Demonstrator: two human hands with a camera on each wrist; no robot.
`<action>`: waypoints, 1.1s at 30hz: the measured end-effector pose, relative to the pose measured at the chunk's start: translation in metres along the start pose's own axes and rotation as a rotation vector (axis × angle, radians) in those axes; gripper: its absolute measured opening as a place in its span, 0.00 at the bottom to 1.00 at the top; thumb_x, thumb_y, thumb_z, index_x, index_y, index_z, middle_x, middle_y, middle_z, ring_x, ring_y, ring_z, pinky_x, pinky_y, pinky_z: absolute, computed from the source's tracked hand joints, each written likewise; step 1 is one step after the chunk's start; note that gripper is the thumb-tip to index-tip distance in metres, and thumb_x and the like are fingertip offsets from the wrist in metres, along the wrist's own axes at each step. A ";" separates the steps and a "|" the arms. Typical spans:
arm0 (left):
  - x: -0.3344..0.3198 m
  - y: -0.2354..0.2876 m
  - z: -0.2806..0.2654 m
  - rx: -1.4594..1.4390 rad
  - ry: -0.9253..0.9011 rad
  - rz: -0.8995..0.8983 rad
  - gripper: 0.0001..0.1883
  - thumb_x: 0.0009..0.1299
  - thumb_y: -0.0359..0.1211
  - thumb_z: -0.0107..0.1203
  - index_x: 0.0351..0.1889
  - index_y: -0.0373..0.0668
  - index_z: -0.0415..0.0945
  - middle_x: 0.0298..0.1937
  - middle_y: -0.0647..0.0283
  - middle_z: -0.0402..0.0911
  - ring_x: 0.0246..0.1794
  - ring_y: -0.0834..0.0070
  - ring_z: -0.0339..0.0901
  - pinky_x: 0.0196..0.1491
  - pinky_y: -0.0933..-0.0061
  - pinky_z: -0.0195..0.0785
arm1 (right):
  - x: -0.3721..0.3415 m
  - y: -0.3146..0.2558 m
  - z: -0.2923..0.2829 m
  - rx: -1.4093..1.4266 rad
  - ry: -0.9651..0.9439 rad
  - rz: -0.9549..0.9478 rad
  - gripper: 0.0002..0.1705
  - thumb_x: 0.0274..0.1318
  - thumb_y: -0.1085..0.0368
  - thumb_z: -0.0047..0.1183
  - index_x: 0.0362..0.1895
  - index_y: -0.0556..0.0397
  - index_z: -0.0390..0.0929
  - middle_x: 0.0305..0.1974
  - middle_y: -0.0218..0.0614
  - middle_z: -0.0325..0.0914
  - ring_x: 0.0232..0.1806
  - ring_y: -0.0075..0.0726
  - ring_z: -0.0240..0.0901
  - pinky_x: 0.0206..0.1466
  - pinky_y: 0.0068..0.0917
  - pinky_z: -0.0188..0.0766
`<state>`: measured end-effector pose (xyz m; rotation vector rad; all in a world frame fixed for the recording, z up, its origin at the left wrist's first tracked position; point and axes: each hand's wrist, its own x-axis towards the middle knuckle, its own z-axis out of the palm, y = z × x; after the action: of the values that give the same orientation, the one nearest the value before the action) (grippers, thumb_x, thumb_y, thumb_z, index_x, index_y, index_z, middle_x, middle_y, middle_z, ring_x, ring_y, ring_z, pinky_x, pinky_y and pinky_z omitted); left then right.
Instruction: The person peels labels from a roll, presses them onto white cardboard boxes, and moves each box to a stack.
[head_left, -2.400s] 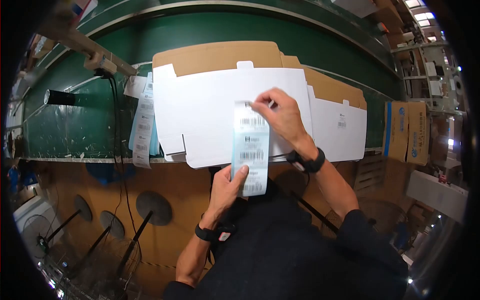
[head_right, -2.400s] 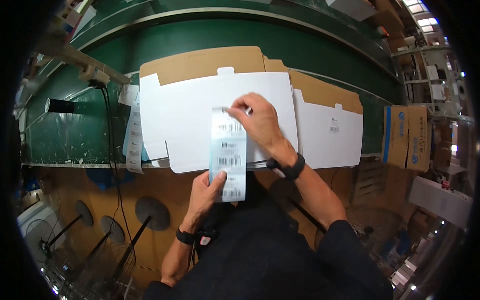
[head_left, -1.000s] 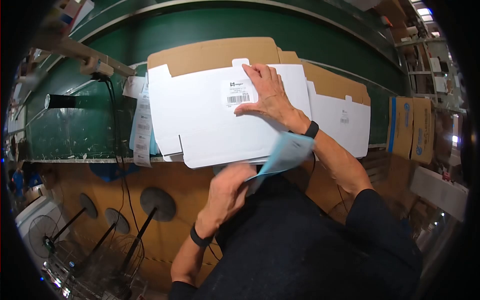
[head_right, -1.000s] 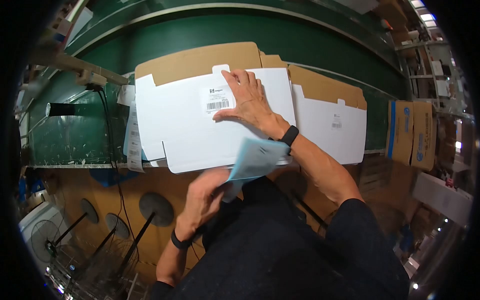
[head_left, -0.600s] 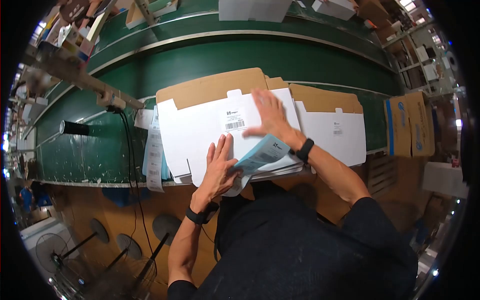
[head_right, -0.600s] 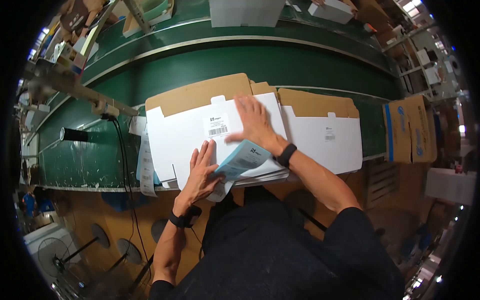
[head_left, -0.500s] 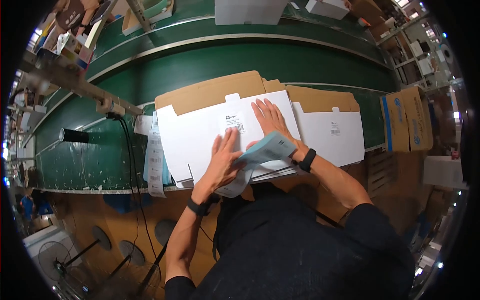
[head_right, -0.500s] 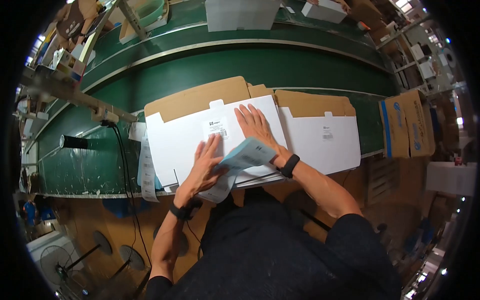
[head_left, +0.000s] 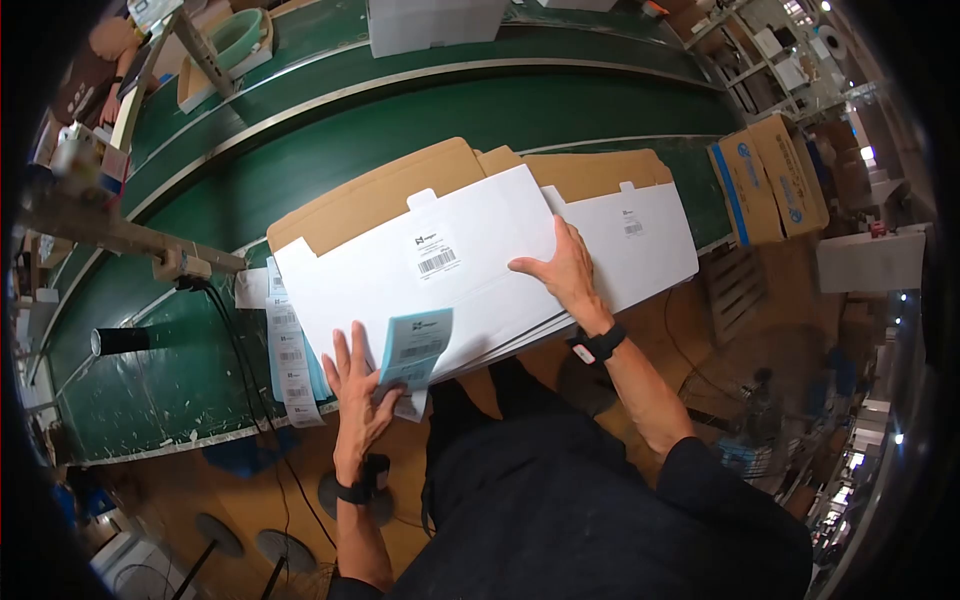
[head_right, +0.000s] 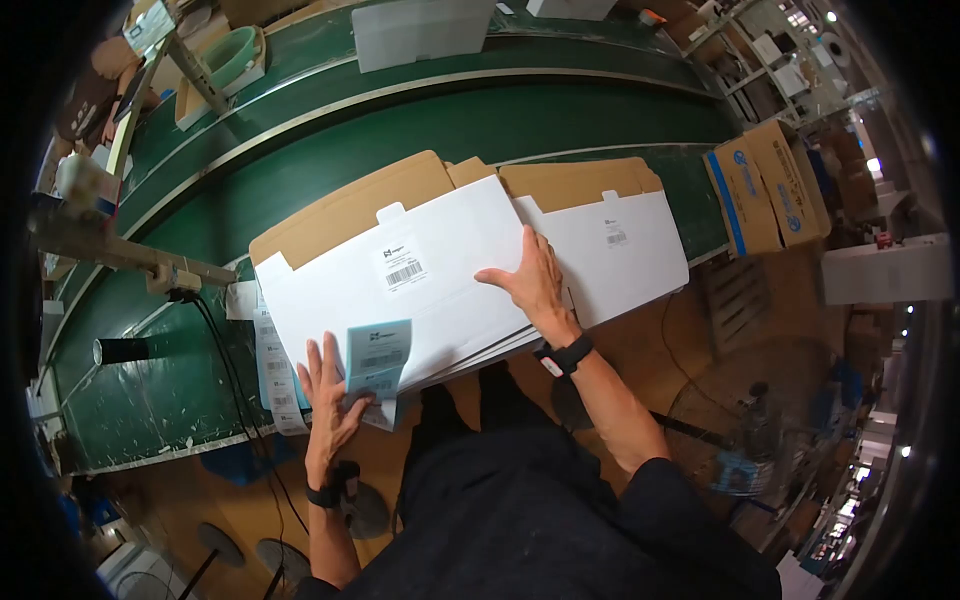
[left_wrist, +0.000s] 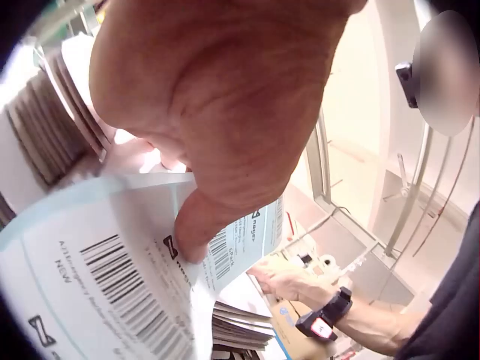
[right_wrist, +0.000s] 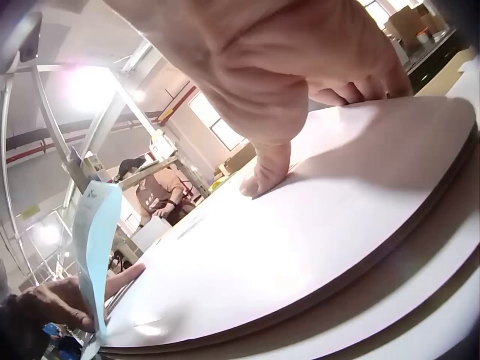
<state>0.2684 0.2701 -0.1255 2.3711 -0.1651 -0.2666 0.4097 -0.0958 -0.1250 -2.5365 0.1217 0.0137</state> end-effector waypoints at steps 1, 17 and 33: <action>-0.003 -0.001 0.003 0.003 0.009 -0.001 0.19 0.57 0.34 0.73 0.49 0.57 0.91 0.90 0.55 0.40 0.89 0.47 0.27 0.82 0.39 0.08 | -0.002 0.001 0.003 -0.017 0.052 -0.027 0.54 0.42 0.48 0.81 0.66 0.64 0.66 0.60 0.60 0.74 0.62 0.64 0.71 0.65 0.50 0.71; -0.042 0.020 0.021 0.077 0.137 -0.183 0.21 0.66 0.34 0.65 0.59 0.44 0.84 0.83 0.47 0.58 0.86 0.48 0.46 0.82 0.47 0.40 | 0.050 0.358 -0.186 0.368 0.472 0.127 0.24 0.58 0.62 0.74 0.53 0.65 0.82 0.40 0.36 0.86 0.40 0.25 0.79 0.42 0.27 0.78; -0.014 0.210 0.091 -0.508 -0.104 -0.243 0.13 0.83 0.28 0.50 0.61 0.34 0.78 0.48 0.51 0.88 0.49 0.70 0.83 0.56 0.67 0.74 | 0.017 0.111 -0.131 1.025 -0.738 -0.418 0.41 0.65 0.63 0.62 0.80 0.52 0.62 0.70 0.41 0.70 0.72 0.39 0.66 0.72 0.35 0.68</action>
<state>0.2243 0.0603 -0.0431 1.8699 0.1319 -0.4861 0.4141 -0.2618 -0.0805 -1.3713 -0.5523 0.5591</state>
